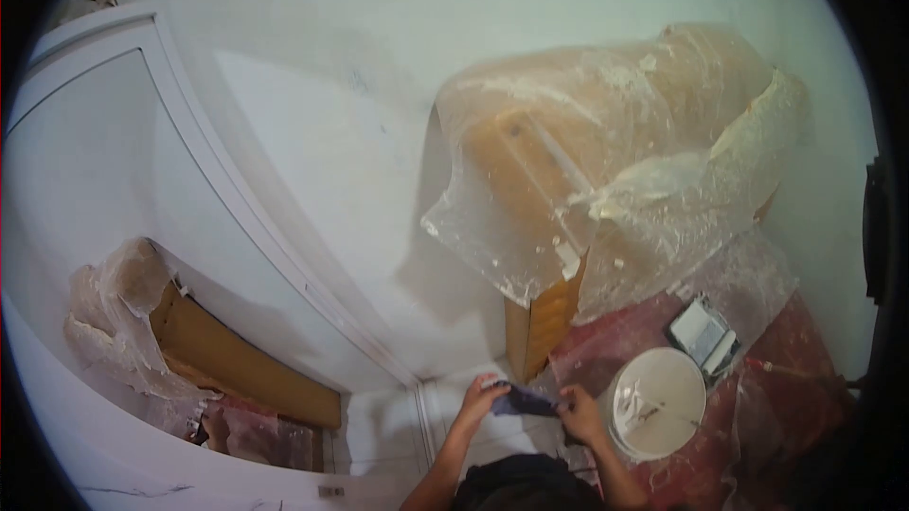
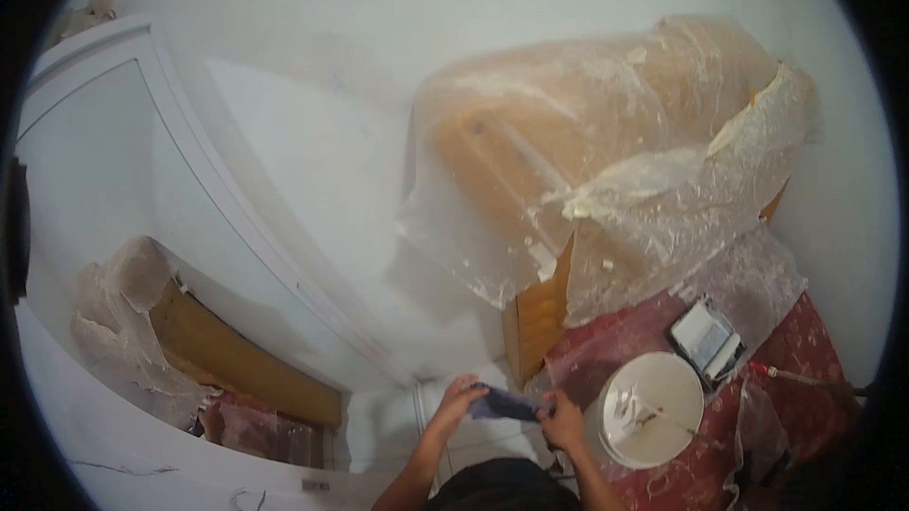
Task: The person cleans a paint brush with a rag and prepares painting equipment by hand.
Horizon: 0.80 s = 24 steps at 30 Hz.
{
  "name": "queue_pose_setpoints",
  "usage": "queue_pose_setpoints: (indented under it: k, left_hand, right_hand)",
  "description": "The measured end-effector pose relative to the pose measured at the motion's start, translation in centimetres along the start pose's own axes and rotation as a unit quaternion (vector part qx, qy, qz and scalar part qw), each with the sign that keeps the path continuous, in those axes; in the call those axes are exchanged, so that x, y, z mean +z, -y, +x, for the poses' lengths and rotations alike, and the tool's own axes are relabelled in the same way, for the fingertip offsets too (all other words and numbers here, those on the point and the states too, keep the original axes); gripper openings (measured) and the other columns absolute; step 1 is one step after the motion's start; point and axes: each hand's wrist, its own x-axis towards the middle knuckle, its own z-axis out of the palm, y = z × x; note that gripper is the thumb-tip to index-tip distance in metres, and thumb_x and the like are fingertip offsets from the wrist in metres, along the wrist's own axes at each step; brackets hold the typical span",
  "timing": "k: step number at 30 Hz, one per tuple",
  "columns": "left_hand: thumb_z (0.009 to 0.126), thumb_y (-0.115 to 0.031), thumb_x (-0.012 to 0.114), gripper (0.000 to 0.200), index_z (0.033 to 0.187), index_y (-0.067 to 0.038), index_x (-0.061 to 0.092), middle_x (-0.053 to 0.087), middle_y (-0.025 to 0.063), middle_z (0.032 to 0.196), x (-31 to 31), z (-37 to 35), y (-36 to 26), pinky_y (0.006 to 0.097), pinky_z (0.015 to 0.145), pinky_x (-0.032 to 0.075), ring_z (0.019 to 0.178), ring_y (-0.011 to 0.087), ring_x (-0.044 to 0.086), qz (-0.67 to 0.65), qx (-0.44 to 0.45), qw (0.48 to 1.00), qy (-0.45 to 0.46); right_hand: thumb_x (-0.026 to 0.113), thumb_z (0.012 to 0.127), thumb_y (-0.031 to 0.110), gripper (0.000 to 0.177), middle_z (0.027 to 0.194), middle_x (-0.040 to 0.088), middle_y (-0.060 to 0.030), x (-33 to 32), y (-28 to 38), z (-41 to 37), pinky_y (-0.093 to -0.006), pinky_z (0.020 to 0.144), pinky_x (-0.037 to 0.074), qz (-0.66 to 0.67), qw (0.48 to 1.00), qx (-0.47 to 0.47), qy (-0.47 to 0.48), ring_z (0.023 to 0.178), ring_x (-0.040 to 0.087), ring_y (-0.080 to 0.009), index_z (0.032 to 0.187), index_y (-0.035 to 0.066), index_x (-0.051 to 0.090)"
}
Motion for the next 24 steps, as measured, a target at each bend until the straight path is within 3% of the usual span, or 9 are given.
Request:
queue_pose_setpoints:
  k: [3, 4, 5, 6, 8, 10, 14, 16, 24]
  left_hand:
    - [0.077, -0.007, 0.068, 0.049, 0.121, -0.006, 0.047, 0.06, 0.0072, 0.095, -4.5, 3.7, 4.0, 0.0265, 0.081, 0.045, 0.088, 0.0141, 0.055, 0.151, 0.121, 0.981, -0.004]
    - [0.082, -0.006, 0.06, 0.027, 0.109, -0.006, 0.057, 0.06, 0.0048, 0.095, -6.2, 4.2, 4.5, 0.0262, 0.08, 0.044, 0.088, 0.0119, 0.054, 0.188, 0.14, 0.972, 0.022]
    - [0.083, -0.004, 0.05, 0.017, 0.094, -0.006, 0.063, 0.062, 0.0031, 0.097, -7.1, 3.3, 3.2, 0.0266, 0.079, 0.043, 0.089, 0.0104, 0.055, 0.191, 0.052, 0.98, 0.027]
    - [0.083, -0.005, 0.046, 0.017, 0.086, -0.008, 0.062, 0.064, 0.0047, 0.099, -8.0, 1.9, 2.5, 0.0275, 0.079, 0.042, 0.091, 0.0114, 0.056, 0.123, 0.104, 0.982, 0.101]
    - [0.083, -0.014, 0.049, 0.011, 0.081, -0.011, 0.059, 0.063, 0.0061, 0.106, -8.1, -0.1, 1.3, 0.0322, 0.079, 0.041, 0.094, 0.0157, 0.057, 0.136, 0.006, 0.989, 0.05]
    - [0.085, -0.018, 0.049, 0.011, 0.082, -0.012, 0.058, 0.062, 0.0057, 0.106, -10.3, 0.7, 3.2, 0.0343, 0.079, 0.041, 0.094, 0.0167, 0.056, 0.152, -0.027, 0.987, 0.041]
    - [0.087, -0.027, 0.048, 0.013, 0.091, -0.017, 0.055, 0.06, 0.0019, 0.102, -13.1, 0.2, 6.2, 0.0347, 0.079, 0.04, 0.091, 0.0171, 0.055, 0.059, -0.069, 0.995, -0.034]
    - [0.088, -0.03, 0.047, 0.014, 0.092, -0.018, 0.054, 0.06, 0.0011, 0.099, -13.1, -0.8, 7.0, 0.0342, 0.079, 0.039, 0.09, 0.0171, 0.055, 0.041, -0.083, 0.994, -0.063]
    - [0.089, -0.043, 0.044, 0.027, 0.086, -0.018, 0.053, 0.061, 0.0014, 0.088, -17.2, -5.5, 13.2, 0.034, 0.074, 0.038, 0.085, 0.0176, 0.057, 0.124, -0.171, 0.966, -0.148]
  right_hand:
    - [0.055, 0.086, 0.021, 0.019, 0.087, 0.064, -0.0166, 2.1, -4.8, 3.5, -0.0361, 0.074, 0.048, -0.044, 0.997, -0.044, -0.04, 0.081, 0.063, -0.0297, 0.09, 0.004, 0.063]
    - [0.051, 0.089, 0.023, 0.024, 0.086, 0.064, -0.0162, 1.8, -5.2, 4.5, -0.0366, 0.073, 0.048, -0.002, 0.997, -0.071, -0.025, 0.079, 0.062, -0.0289, 0.091, 0.002, 0.063]
    - [0.051, 0.089, 0.021, 0.024, 0.084, 0.064, -0.0158, 2.3, -6.1, 5.8, -0.0374, 0.073, 0.048, 0.013, 0.996, -0.084, -0.036, 0.077, 0.061, -0.0266, 0.092, 0.001, 0.063]
    - [0.051, 0.089, 0.022, 0.025, 0.082, 0.064, -0.0108, 1.9, -7.8, 6.6, -0.0344, 0.07, 0.048, 0.061, 0.993, -0.097, 0.01, 0.074, 0.059, -0.0196, 0.093, 0.002, 0.063]
    - [0.057, 0.086, 0.016, 0.015, 0.079, 0.06, 0.0008, 2.1, -10.7, 7.4, -0.0252, 0.064, 0.046, 0.244, 0.959, 0.134, 0.06, 0.069, 0.055, -0.0092, 0.092, 0.005, 0.064]
    - [0.064, 0.08, 0.013, 0.016, 0.078, 0.061, -0.0006, 2.6, -13.6, 9.3, -0.0264, 0.067, 0.047, 0.191, 0.974, 0.12, -0.027, 0.072, 0.056, -0.0101, 0.092, 0.004, 0.064]
    - [0.071, 0.074, 0.015, 0.051, 0.107, 0.062, -0.0119, -1.8, -10.3, 9.4, -0.0287, 0.077, 0.049, 0.218, 0.971, 0.093, -0.031, 0.093, 0.06, -0.018, 0.12, 0.002, 0.053]
    - [0.072, 0.073, 0.016, 0.063, 0.122, 0.055, -0.0153, -3.4, -11.8, 10.9, -0.0312, 0.081, 0.049, 0.045, 0.995, 0.085, -0.017, 0.103, 0.058, -0.0224, 0.129, 0.002, 0.045]
    - [0.066, 0.08, 0.019, 0.025, 0.088, 0.065, -0.0052, -12.6, -18.9, 8.2, -0.0278, 0.066, 0.052, 0.218, 0.947, 0.184, -0.148, 0.076, 0.063, -0.0126, 0.1, 0.004, 0.063]
